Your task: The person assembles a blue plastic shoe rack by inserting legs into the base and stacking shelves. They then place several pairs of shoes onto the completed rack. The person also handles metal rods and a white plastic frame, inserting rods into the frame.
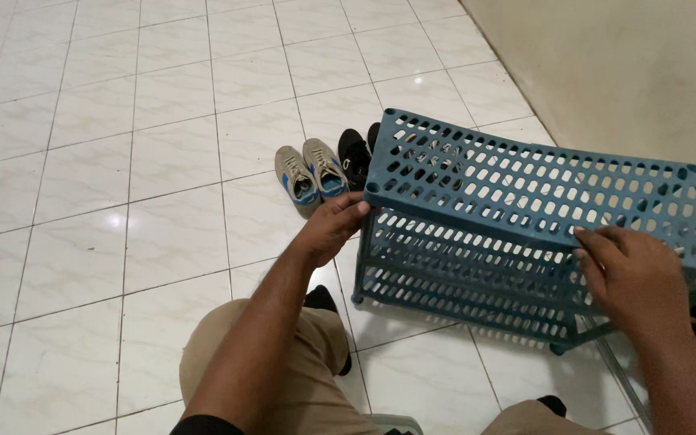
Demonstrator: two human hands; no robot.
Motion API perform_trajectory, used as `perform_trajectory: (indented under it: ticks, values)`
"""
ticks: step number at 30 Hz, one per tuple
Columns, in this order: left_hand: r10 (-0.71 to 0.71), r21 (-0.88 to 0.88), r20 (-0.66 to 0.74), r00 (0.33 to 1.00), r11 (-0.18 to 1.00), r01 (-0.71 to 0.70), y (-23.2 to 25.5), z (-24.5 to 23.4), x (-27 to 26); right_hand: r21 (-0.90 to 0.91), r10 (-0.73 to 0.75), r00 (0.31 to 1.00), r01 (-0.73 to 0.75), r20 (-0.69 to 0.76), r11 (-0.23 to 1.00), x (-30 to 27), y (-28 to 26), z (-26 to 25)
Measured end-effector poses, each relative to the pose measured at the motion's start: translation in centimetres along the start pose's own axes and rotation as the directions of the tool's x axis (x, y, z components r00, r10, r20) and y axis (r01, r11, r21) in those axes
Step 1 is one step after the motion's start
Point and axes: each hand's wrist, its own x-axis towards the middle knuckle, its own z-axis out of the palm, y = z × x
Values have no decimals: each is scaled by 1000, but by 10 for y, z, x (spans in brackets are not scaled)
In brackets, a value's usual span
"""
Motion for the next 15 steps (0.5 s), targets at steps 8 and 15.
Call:
perform_trajectory:
  ticks: [8, 15]
  values:
    - [21, 2, 37, 999, 1000, -21, -5, 0, -3, -45, 61, 996, -59, 61, 997, -4, 0, 2]
    - [27, 13, 6, 1000, 1000, -27, -11, -1, 2, -29, 59, 997, -58, 58, 998, -4, 3, 5]
